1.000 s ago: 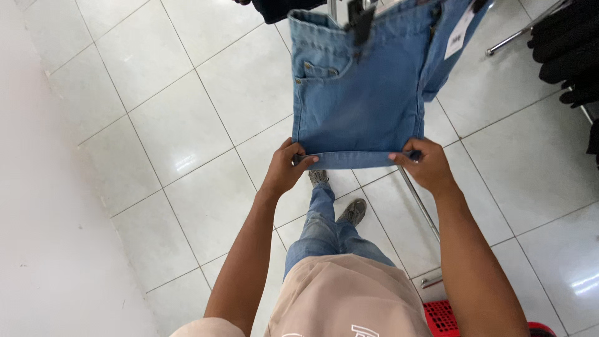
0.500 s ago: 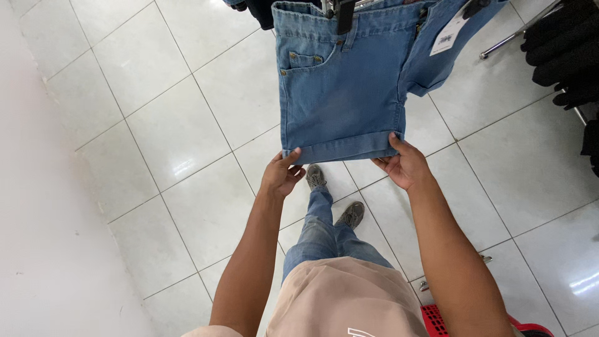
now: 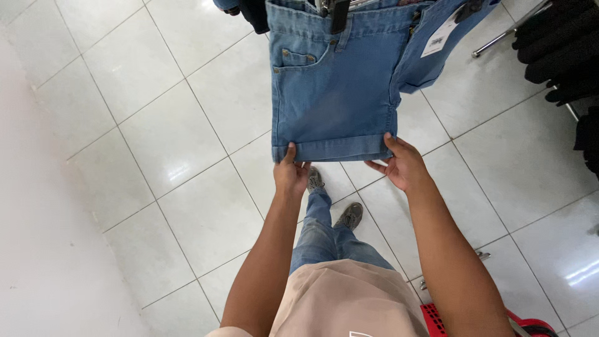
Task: The person takes denim shorts from a red and black plastic basket, attaches them to a black hanger using the built-in clips, and hangs the garment on a metal clothing rack.
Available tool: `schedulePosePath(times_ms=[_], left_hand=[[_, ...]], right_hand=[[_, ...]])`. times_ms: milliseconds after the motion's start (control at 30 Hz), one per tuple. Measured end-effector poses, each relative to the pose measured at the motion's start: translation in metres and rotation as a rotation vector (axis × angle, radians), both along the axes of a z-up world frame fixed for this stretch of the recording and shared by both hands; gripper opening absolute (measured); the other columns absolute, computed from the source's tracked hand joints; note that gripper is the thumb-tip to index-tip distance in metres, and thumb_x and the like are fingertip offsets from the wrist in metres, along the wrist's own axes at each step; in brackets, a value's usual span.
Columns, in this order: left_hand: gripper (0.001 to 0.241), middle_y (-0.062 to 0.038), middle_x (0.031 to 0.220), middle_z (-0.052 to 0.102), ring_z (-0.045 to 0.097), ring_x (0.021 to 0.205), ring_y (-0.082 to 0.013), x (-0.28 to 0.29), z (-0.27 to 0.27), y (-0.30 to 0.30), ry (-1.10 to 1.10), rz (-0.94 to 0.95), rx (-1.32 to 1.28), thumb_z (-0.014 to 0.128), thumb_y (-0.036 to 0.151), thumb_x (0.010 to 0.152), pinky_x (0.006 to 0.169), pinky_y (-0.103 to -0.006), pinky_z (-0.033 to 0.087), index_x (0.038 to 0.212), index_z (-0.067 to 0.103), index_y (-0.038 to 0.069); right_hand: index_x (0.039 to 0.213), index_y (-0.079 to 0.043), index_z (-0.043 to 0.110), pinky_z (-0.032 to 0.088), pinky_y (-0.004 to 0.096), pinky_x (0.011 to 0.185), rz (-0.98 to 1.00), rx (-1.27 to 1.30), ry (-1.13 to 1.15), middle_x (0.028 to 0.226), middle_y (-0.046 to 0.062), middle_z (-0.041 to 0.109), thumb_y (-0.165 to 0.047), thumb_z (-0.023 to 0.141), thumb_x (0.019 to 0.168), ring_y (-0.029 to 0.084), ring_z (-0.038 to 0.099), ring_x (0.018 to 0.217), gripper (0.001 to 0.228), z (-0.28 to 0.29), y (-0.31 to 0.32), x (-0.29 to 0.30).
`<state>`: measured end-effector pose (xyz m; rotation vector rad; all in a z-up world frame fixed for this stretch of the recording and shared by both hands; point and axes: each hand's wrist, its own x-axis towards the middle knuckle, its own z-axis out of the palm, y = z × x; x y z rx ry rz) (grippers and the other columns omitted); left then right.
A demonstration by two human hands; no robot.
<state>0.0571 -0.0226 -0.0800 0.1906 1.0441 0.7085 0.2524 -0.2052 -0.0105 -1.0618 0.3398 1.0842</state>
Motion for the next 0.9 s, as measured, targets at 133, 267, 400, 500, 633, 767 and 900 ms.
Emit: schedulePosePath(times_ms=[133,267,400,500,633,767,900], left_hand=[[0.018,-0.012,0.102,0.083,0.082,0.091,-0.0326,0.006,-0.021,0.012,-0.045,0.094,0.060,0.081,0.005,0.095,0.090,-0.0499,0.070,0.111,0.074,0.012],[0.018,-0.012,0.103,0.083,0.082,0.092,-0.0305,0.005,-0.012,0.012,-0.073,0.092,0.089,0.078,0.000,0.095,0.090,-0.0471,0.071,0.108,0.076,0.013],[0.018,-0.011,0.105,0.083,0.082,0.093,-0.0302,0.000,-0.023,0.012,-0.087,0.101,0.041,0.079,0.002,0.095,0.092,-0.0480,0.070,0.107,0.076,0.015],[0.018,-0.006,0.106,0.084,0.082,0.093,-0.0250,-0.001,0.000,0.009,-0.046,0.073,0.048,0.086,0.013,0.093,0.094,-0.0483,0.069,0.106,0.076,0.020],[0.019,-0.005,0.110,0.083,0.081,0.097,-0.0260,0.000,0.009,0.017,-0.021,0.074,0.053,0.087,0.020,0.094,0.096,-0.0502,0.069,0.108,0.075,0.024],[0.020,-0.002,0.115,0.082,0.081,0.101,-0.0238,-0.008,-0.004,0.031,-0.024,0.053,0.107,0.083,0.022,0.097,0.102,-0.0501,0.066,0.114,0.075,0.027],[0.024,0.004,0.118,0.081,0.079,0.106,-0.0223,-0.001,0.013,0.017,-0.038,-0.024,0.085,0.083,0.029,0.098,0.108,-0.0524,0.061,0.120,0.074,0.030]], right_hand=[[0.112,-0.017,0.074,0.070,0.051,0.085,-0.012,-0.130,-0.133,0.098,0.007,0.082,-0.021,0.083,0.097,0.025,0.082,0.089,0.018,-0.051,-0.004,0.016],[0.120,-0.013,0.073,0.072,0.044,0.084,0.008,-0.100,-0.157,0.101,0.005,0.081,-0.006,0.082,0.092,0.024,0.082,0.090,0.031,-0.059,-0.006,0.019],[0.121,-0.015,0.073,0.072,0.041,0.087,0.022,-0.077,-0.158,0.100,0.003,0.079,-0.001,0.082,0.090,0.022,0.081,0.091,0.035,-0.049,-0.003,0.016],[0.121,-0.014,0.072,0.072,0.038,0.081,0.066,-0.088,-0.176,0.098,0.002,0.078,-0.002,0.084,0.088,0.019,0.081,0.086,0.036,-0.046,-0.001,0.014],[0.119,-0.014,0.072,0.071,0.037,0.081,0.093,-0.123,-0.217,0.097,0.000,0.077,-0.005,0.084,0.090,0.018,0.080,0.086,0.033,-0.049,0.003,0.009],[0.119,-0.011,0.070,0.071,0.039,0.084,0.138,-0.131,-0.278,0.097,0.001,0.075,-0.004,0.084,0.090,0.018,0.080,0.087,0.033,-0.053,0.009,-0.007],[0.116,-0.010,0.069,0.072,0.037,0.081,0.111,-0.104,-0.236,0.095,0.002,0.076,-0.002,0.085,0.088,0.019,0.080,0.086,0.033,-0.039,0.024,-0.029]])
